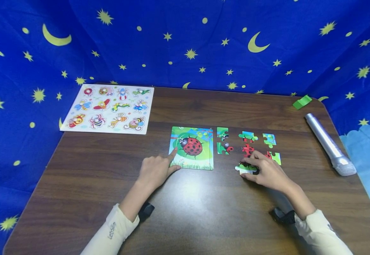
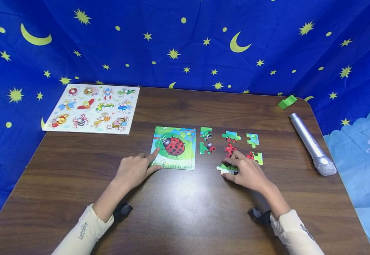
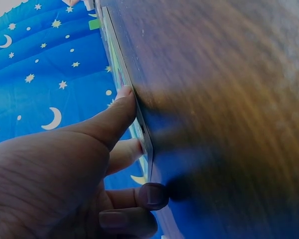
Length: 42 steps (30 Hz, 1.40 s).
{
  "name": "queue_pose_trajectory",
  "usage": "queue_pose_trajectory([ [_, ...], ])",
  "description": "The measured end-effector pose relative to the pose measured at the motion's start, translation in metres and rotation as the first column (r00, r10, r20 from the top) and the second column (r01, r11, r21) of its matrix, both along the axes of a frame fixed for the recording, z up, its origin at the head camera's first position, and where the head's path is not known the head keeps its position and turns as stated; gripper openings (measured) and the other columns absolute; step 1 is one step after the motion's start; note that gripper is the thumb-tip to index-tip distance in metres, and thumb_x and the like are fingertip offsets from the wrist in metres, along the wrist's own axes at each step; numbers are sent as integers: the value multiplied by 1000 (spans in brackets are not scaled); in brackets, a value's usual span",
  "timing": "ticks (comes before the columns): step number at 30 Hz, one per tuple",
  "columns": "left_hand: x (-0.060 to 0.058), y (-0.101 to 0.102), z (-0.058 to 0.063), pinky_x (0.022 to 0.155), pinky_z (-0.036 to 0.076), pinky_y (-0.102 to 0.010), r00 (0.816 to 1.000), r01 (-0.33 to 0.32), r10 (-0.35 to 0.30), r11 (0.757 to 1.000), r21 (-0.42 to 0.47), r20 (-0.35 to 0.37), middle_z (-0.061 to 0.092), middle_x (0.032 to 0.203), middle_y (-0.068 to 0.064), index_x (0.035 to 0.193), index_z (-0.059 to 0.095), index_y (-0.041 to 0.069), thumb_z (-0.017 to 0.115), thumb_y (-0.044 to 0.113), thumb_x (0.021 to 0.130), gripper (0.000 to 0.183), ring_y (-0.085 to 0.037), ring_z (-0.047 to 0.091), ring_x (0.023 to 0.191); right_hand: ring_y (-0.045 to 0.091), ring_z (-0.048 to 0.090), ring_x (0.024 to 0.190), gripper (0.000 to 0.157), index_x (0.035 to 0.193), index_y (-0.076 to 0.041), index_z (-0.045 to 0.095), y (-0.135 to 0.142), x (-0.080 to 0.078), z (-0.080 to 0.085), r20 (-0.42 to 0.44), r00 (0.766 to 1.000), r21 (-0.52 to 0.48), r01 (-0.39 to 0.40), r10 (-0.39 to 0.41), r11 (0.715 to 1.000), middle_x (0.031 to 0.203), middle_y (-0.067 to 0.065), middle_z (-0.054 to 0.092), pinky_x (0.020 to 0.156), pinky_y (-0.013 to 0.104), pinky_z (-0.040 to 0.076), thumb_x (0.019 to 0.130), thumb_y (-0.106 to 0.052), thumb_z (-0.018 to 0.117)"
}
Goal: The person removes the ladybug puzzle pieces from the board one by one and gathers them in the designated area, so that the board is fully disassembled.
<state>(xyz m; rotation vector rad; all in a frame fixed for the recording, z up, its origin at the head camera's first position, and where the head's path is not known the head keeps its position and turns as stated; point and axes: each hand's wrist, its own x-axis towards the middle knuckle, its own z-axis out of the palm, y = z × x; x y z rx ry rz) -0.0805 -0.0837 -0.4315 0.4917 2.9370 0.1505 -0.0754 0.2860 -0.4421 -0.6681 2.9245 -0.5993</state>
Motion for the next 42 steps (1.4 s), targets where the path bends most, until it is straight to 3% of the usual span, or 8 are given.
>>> queue_pose_trajectory([
  [6,1,0,0,44,31,-32,1000,-4,4,1000,1,-5,41,48,-1,150,46,25,54,59,94,66,-19,41,46,7,39,67,52,121,-6,71,-7,1,1,-43,999,-2,-10,10,1000,88,-2,51,54,21,30,76,-30,85],
  [10,1,-1,-1,45,30,-31,1000,-10,10,1000,7,-10,42,48,-2,149,46,25,55,60,94,66,-18,40,46,5,36,62,52,121,-8,71,-22,-2,3,-95,994,-48,-57,52,997,88,-2,53,50,20,29,77,-30,85],
  [15,1,-4,-1,45,30,-31,1000,-5,6,1000,23,-25,43,49,-1,149,46,25,57,59,93,67,-18,39,47,3,28,57,52,124,-7,70,-53,-10,8,-95,989,-63,-118,112,991,88,1,52,47,19,23,79,-29,84],
  [21,0,-13,0,46,37,-36,999,-25,27,999,47,-46,47,50,-4,150,46,23,61,61,90,73,-24,51,49,2,24,53,49,124,-8,70,-100,-22,11,-115,973,-46,-205,199,978,84,4,51,45,19,20,84,-34,80],
  [26,-1,-19,-1,47,37,-35,999,-43,43,999,23,-4,49,52,-5,152,42,23,59,64,90,76,-24,50,50,4,30,55,45,120,-8,72,-136,-33,8,-154,952,-39,-274,265,961,84,2,51,45,19,23,85,-36,79],
  [33,-2,-19,-2,45,35,-35,999,-35,35,999,29,4,49,53,-6,150,44,23,58,63,91,73,-23,48,48,9,44,60,49,119,-9,70,-175,-49,7,-179,943,77,-272,282,959,92,3,56,48,23,35,84,-43,77],
  [38,-1,-20,-3,45,34,-35,999,-45,45,998,33,3,46,52,-5,150,45,25,59,62,90,72,-22,45,47,10,44,61,46,110,-9,71,-186,-55,9,-149,943,116,-284,299,952,90,3,54,47,23,35,82,-44,79],
  [42,0,-20,-3,45,35,-35,999,-49,49,998,37,-2,47,52,-5,148,47,26,59,62,90,70,-22,47,47,10,43,61,48,111,-9,70,-188,-58,10,-88,952,117,-281,292,952,91,2,51,48,23,34,81,-45,79],
])
